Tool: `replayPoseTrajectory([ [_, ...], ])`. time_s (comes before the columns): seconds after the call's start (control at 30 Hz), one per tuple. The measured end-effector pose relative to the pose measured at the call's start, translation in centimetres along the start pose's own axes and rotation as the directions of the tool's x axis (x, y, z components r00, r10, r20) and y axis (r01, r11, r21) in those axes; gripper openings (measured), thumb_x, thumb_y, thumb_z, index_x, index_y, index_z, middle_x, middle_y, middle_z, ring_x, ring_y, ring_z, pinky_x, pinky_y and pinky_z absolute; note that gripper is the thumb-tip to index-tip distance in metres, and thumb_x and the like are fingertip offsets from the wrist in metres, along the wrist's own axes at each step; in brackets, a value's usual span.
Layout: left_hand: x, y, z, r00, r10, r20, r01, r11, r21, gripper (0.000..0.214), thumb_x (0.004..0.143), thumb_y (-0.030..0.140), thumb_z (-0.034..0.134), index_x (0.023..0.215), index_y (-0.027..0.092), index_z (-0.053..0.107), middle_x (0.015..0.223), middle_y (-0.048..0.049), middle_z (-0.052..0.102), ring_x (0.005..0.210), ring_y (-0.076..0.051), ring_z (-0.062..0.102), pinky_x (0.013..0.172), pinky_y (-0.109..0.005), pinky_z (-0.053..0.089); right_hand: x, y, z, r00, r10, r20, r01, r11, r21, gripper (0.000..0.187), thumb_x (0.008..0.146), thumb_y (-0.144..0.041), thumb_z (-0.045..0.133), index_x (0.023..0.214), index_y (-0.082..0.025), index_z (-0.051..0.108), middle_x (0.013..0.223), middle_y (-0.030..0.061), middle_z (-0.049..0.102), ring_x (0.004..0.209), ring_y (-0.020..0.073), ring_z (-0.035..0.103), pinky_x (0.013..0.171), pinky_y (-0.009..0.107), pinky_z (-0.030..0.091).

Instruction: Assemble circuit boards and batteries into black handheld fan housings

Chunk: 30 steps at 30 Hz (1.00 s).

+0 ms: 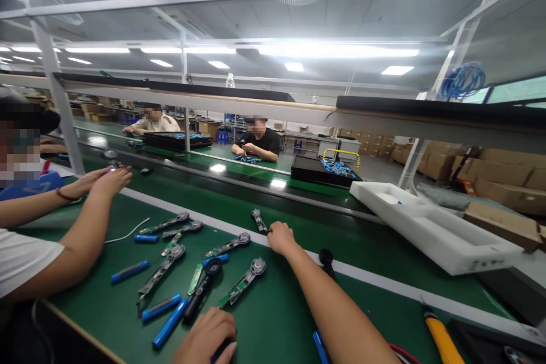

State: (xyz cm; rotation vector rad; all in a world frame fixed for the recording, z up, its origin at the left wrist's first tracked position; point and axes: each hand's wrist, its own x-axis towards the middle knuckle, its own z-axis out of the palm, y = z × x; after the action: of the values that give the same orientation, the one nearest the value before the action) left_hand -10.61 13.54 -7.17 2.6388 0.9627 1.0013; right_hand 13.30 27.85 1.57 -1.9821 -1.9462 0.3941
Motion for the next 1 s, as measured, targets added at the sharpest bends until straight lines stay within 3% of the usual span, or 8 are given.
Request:
replayPoseTrajectory([
  [0.1,-0.5,0.6,-0.7,0.997,-0.065,0.042,0.065,0.998,-0.014,0.015,0.096,0.026,0.052,0.089,0.026,0.065,0.098,-0.0042,0.075,0.094,-0.022,0.071,0.086,-0.032,0.058,-1.3,-0.2,-0.7,0.998,-0.059,0.019,0.059,0.998,0.011,0.030,0.101,-0.034,0.065,0.126,-0.018,0.065,0.130,0.0101,0.065,0.112,0.0261,0.067,0.095,0.048,0.057],
  [0.17,-1.0,0.8,-0.9,0.984,-0.171,0.039,0.171,0.985,0.005,0.024,0.100,0.029,0.044,0.096,0.024,0.067,0.119,-0.0120,0.071,0.114,-0.027,0.067,0.097,-0.039,0.056,-3.3,-0.2,-0.9,0.991,-0.125,0.048,0.123,0.992,0.040,0.029,0.102,-0.035,0.065,0.125,-0.018,0.065,0.129,0.0098,0.066,0.112,0.0259,0.067,0.096,0.049,0.057],
  [0.3,0.1,0.9,-0.9,0.902,-0.431,0.042,0.427,0.901,0.077,0.037,0.103,0.031,0.034,0.121,0.017,0.063,0.146,-0.0215,0.055,0.136,-0.033,0.055,0.109,-0.050,0.049,-9.7,0.5,-1.5,0.963,-0.244,0.111,0.235,0.968,0.090,0.029,0.103,-0.024,0.059,0.130,-0.022,0.066,0.133,0.0092,0.068,0.122,0.0253,0.064,0.106,0.044,0.050],
  [0.43,4.8,1.0,-1.6,0.803,-0.577,0.148,0.551,0.814,0.183,0.038,0.101,0.031,0.047,0.134,0.014,0.057,0.134,-0.0195,0.064,0.120,-0.034,0.065,0.101,-0.052,0.053,-15.9,1.7,-2.3,0.974,-0.177,0.138,0.175,0.984,0.028,0.029,0.098,-0.020,0.052,0.117,-0.019,0.075,0.114,0.0142,0.076,0.110,0.0335,0.070,0.095,0.045,0.053],
  [0.63,11.4,0.9,-1.3,0.685,-0.643,0.342,0.622,0.761,0.184,0.018,0.095,0.030,0.071,0.103,0.014,0.068,0.106,-0.0061,0.071,0.098,-0.023,0.069,0.090,-0.046,0.057,-19.8,4.3,-2.1,0.991,-0.056,0.120,0.063,0.997,-0.054,0.019,0.087,-0.015,0.062,0.099,-0.010,0.075,0.105,0.0254,0.073,0.103,0.0465,0.067,0.085,0.057,0.052],
  [0.77,13.2,1.2,1.0,0.703,-0.576,0.418,0.676,0.723,-0.139,0.019,0.099,0.032,0.066,0.108,0.015,0.065,0.090,-0.0010,0.068,0.068,-0.014,0.065,0.064,-0.030,0.057,-19.4,6.1,-1.8,0.998,-0.041,0.043,0.038,0.997,0.066,0.021,0.080,-0.007,0.061,0.097,-0.011,0.073,0.110,0.0251,0.070,0.110,0.0465,0.061,0.092,0.060,0.048],
  [0.87,14.4,2.4,3.1,0.755,-0.511,0.411,0.654,0.627,-0.422,0.022,0.102,0.036,0.060,0.110,0.015,0.062,0.074,0.0048,0.060,0.048,-0.008,0.049,0.047,-0.022,0.046,-18.7,7.1,-1.6,0.997,-0.003,-0.076,0.025,0.955,0.294,0.021,0.088,-0.013,0.054,0.103,-0.012,0.069,0.112,0.0239,0.068,0.114,0.0429,0.058,0.101,0.063,0.040],
  [1.0,16.4,5.3,4.7,0.850,-0.413,0.328,0.509,0.480,-0.715,0.035,0.103,0.051,0.049,0.111,0.018,0.057,0.070,0.0062,0.048,0.050,-0.009,0.044,0.048,-0.024,0.042,-18.0,7.1,-0.2,0.990,0.034,-0.137,0.072,0.712,0.699,0.040,0.099,-0.040,0.043,0.130,-0.017,0.052,0.111,0.0158,0.070,0.101,0.0289,0.068,0.091,0.046,0.053],
])
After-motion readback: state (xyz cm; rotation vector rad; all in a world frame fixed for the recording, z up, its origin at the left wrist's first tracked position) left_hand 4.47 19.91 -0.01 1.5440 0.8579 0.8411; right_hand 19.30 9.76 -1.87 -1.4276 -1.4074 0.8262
